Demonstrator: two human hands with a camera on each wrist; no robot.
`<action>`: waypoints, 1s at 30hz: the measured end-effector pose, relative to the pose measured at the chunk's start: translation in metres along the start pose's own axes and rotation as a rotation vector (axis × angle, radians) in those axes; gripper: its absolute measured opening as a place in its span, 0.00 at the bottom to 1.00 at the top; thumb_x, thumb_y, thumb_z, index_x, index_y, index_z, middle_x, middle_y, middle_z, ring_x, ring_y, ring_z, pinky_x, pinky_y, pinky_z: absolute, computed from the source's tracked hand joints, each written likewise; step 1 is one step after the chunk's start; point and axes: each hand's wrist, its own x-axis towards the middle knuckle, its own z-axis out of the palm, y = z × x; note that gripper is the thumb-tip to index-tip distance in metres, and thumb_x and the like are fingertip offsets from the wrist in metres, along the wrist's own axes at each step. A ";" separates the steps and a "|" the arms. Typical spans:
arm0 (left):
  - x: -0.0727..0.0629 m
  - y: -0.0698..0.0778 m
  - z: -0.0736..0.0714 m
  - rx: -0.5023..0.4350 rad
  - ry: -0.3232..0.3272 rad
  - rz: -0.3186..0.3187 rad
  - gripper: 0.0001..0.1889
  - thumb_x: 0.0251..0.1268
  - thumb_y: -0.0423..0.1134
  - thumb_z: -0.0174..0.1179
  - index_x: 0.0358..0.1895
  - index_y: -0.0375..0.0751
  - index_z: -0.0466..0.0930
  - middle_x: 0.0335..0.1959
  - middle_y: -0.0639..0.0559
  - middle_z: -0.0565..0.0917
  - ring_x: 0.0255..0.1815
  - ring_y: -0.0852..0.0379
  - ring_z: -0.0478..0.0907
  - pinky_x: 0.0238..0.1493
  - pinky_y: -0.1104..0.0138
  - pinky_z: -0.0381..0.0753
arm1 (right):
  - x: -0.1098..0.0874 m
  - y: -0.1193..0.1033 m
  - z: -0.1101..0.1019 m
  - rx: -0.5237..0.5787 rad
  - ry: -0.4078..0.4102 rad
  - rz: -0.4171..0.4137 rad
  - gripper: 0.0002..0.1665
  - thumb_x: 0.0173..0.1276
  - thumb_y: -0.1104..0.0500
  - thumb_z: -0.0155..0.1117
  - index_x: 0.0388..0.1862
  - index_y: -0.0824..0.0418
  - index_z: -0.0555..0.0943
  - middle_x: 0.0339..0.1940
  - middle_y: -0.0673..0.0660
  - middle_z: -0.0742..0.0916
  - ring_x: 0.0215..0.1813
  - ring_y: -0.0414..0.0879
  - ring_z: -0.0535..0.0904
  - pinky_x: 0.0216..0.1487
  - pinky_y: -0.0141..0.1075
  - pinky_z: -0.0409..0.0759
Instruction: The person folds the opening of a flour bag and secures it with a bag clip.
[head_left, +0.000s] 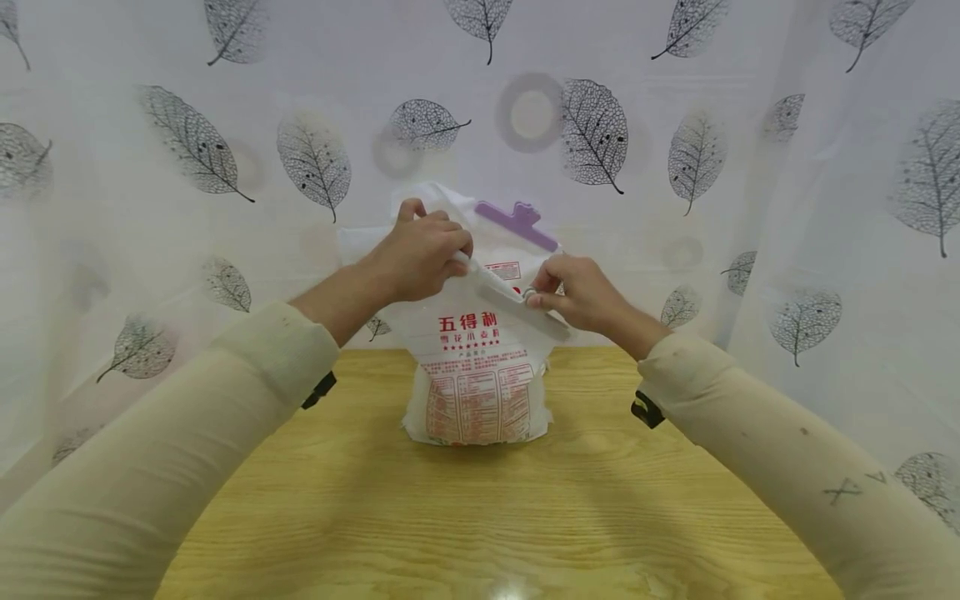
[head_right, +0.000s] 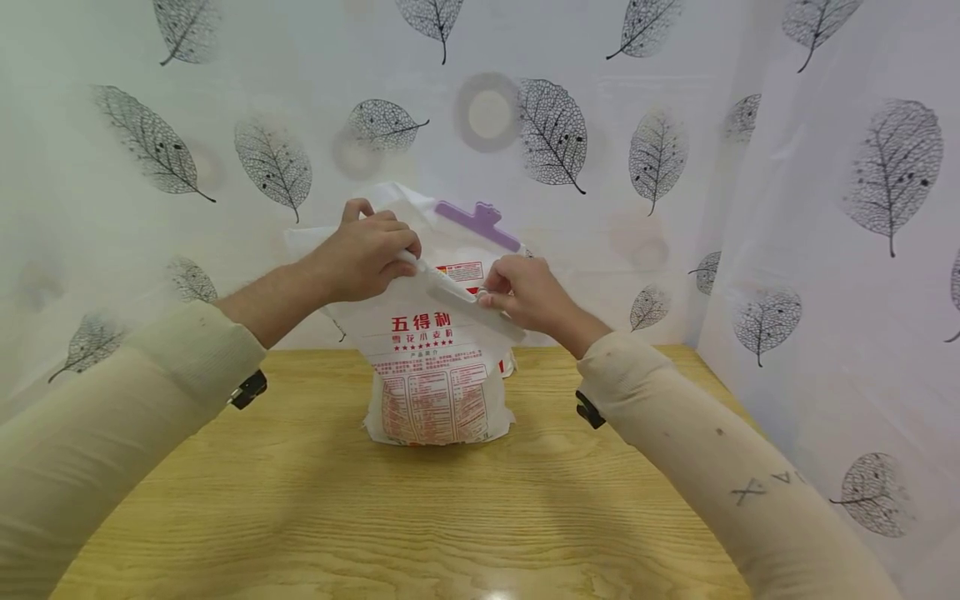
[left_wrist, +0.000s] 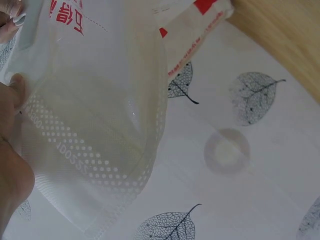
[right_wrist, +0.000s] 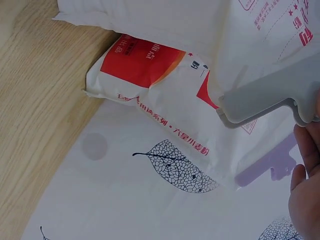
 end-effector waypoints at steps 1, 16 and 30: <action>0.000 0.000 0.000 0.000 0.001 0.001 0.07 0.70 0.41 0.62 0.46 0.44 0.82 0.47 0.51 0.86 0.52 0.50 0.75 0.69 0.44 0.50 | 0.001 -0.001 0.000 0.004 0.005 -0.003 0.09 0.61 0.62 0.74 0.34 0.65 0.82 0.33 0.60 0.87 0.38 0.53 0.82 0.44 0.46 0.78; 0.001 0.000 0.000 0.008 -0.009 -0.003 0.07 0.70 0.41 0.62 0.46 0.45 0.82 0.47 0.52 0.86 0.53 0.51 0.75 0.69 0.44 0.50 | 0.011 -0.015 0.001 0.041 0.079 -0.001 0.10 0.62 0.62 0.73 0.35 0.66 0.81 0.34 0.61 0.85 0.38 0.53 0.81 0.44 0.44 0.77; 0.000 -0.001 0.000 0.005 -0.012 0.003 0.08 0.70 0.42 0.62 0.47 0.45 0.82 0.47 0.52 0.86 0.53 0.51 0.75 0.69 0.45 0.50 | 0.009 -0.011 0.002 0.035 0.062 0.002 0.10 0.62 0.62 0.73 0.35 0.66 0.81 0.34 0.61 0.85 0.39 0.53 0.80 0.44 0.44 0.76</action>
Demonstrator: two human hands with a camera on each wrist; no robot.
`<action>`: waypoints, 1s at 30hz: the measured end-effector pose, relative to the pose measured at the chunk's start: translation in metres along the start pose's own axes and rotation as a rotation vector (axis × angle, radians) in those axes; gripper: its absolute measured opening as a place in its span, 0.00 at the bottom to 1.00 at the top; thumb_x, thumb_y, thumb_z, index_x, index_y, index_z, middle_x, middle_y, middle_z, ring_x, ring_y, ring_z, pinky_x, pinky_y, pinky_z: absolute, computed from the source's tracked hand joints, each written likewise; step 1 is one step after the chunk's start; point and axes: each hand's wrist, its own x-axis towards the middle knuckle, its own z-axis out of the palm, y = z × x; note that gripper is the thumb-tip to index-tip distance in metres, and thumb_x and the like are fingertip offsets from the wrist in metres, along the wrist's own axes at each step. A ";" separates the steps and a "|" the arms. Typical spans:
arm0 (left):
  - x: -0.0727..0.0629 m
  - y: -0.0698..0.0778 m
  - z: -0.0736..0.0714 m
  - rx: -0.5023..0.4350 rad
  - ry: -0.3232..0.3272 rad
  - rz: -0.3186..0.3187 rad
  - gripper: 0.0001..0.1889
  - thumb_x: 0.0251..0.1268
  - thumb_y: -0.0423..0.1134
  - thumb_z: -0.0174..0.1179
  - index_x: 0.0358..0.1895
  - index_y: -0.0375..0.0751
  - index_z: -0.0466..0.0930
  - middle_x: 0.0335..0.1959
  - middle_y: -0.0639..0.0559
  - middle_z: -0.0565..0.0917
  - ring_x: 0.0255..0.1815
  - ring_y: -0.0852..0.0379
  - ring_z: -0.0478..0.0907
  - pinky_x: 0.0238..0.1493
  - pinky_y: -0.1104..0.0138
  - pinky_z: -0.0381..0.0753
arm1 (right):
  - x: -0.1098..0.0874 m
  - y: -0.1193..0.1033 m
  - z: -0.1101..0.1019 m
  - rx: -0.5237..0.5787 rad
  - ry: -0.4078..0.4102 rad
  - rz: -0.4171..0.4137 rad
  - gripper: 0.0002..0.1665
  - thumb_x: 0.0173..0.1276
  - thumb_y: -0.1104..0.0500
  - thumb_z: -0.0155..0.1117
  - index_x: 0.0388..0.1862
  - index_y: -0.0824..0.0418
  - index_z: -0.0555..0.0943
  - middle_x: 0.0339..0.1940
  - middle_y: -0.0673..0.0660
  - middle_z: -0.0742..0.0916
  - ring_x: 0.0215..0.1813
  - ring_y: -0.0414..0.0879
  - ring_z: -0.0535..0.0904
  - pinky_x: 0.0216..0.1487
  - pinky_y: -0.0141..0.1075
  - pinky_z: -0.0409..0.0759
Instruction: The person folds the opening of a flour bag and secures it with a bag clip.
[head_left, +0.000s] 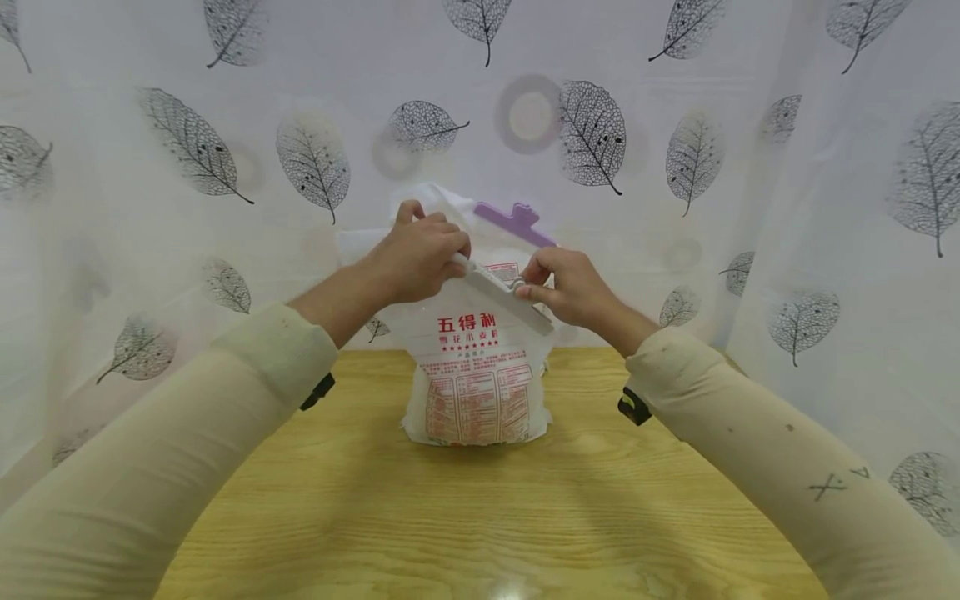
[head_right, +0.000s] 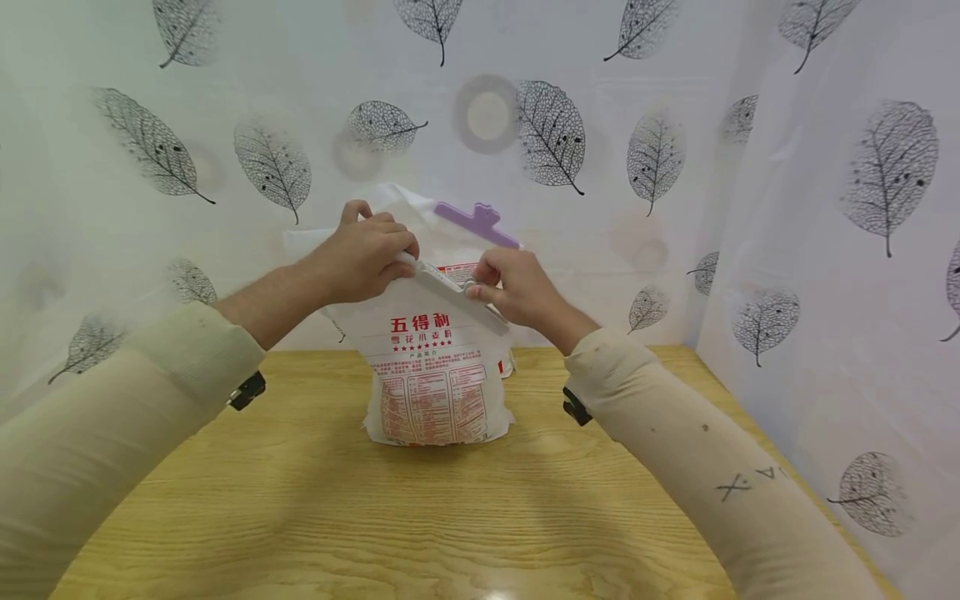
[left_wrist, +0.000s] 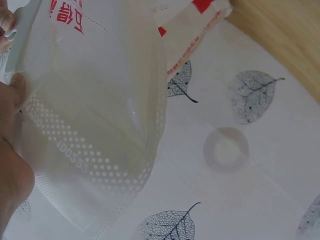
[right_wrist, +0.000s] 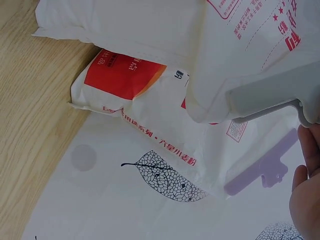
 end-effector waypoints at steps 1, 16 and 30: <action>0.000 0.000 0.000 0.001 0.000 -0.001 0.08 0.70 0.42 0.62 0.47 0.45 0.82 0.47 0.52 0.86 0.53 0.51 0.75 0.69 0.45 0.50 | 0.000 0.000 0.000 0.006 -0.002 0.000 0.10 0.63 0.62 0.73 0.35 0.66 0.81 0.34 0.61 0.85 0.39 0.53 0.80 0.45 0.44 0.76; -0.003 -0.001 0.000 0.010 0.019 -0.003 0.09 0.72 0.43 0.60 0.48 0.45 0.82 0.49 0.52 0.86 0.54 0.50 0.74 0.68 0.45 0.51 | -0.004 0.006 0.003 0.079 0.017 -0.048 0.12 0.63 0.60 0.74 0.42 0.65 0.84 0.36 0.59 0.86 0.42 0.54 0.80 0.46 0.43 0.75; -0.021 -0.021 0.008 -0.004 0.199 -0.033 0.19 0.74 0.53 0.56 0.54 0.43 0.77 0.51 0.46 0.81 0.54 0.45 0.74 0.63 0.44 0.56 | -0.019 0.027 -0.006 0.023 -0.023 0.003 0.15 0.68 0.57 0.69 0.49 0.64 0.83 0.38 0.57 0.86 0.43 0.49 0.80 0.51 0.46 0.77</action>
